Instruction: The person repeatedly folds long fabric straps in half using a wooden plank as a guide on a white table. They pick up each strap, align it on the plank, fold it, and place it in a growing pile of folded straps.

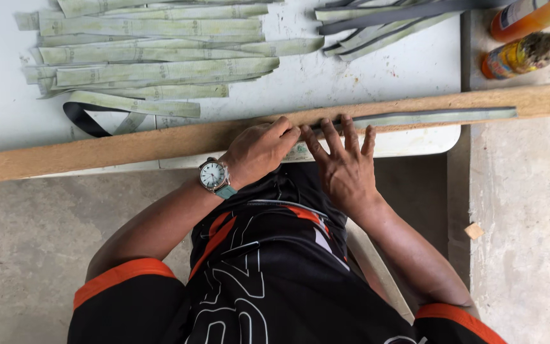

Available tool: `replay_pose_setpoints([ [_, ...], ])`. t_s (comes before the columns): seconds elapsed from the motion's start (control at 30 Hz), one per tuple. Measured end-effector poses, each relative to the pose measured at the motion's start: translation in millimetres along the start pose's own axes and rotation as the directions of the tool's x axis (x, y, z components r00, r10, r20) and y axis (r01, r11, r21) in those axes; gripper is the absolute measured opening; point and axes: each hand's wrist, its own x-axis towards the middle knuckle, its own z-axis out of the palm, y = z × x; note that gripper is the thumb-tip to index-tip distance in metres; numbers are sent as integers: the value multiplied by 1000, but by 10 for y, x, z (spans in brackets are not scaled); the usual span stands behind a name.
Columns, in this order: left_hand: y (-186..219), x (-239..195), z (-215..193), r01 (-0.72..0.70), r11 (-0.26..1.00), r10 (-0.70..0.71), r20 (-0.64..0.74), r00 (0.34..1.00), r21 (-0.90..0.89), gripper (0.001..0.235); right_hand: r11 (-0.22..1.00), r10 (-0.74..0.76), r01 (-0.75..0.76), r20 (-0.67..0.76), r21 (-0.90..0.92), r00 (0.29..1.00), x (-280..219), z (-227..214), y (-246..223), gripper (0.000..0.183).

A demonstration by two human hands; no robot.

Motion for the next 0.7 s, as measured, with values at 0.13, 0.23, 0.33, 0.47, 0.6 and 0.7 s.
replay_pose_setpoints([
  [0.13,18,-69,-127,70,977,-97,126,987,200,22,1000,-8,7,14,28,1000,13,33,-55,62],
  [0.23,73,-115,-194,181,967,-207,136,969,182,27,999,-9,10,-18,35,1000,9,51,-52,61],
  [0.33,221,-153,-108,164,976,-164,-11,986,142,45,1000,9,-6,-120,23,993,-11,104,-106,60],
  [0.47,320,-174,25,210,971,-194,-131,972,117,50,996,35,-23,-142,83,989,-12,120,-96,60],
  [0.6,313,-195,-11,229,964,-231,1,973,135,47,993,92,-83,-118,80,989,-63,50,-10,62],
  [0.7,306,-141,-68,234,957,-247,57,967,170,47,986,152,-142,-134,83,979,-86,-24,165,63],
])
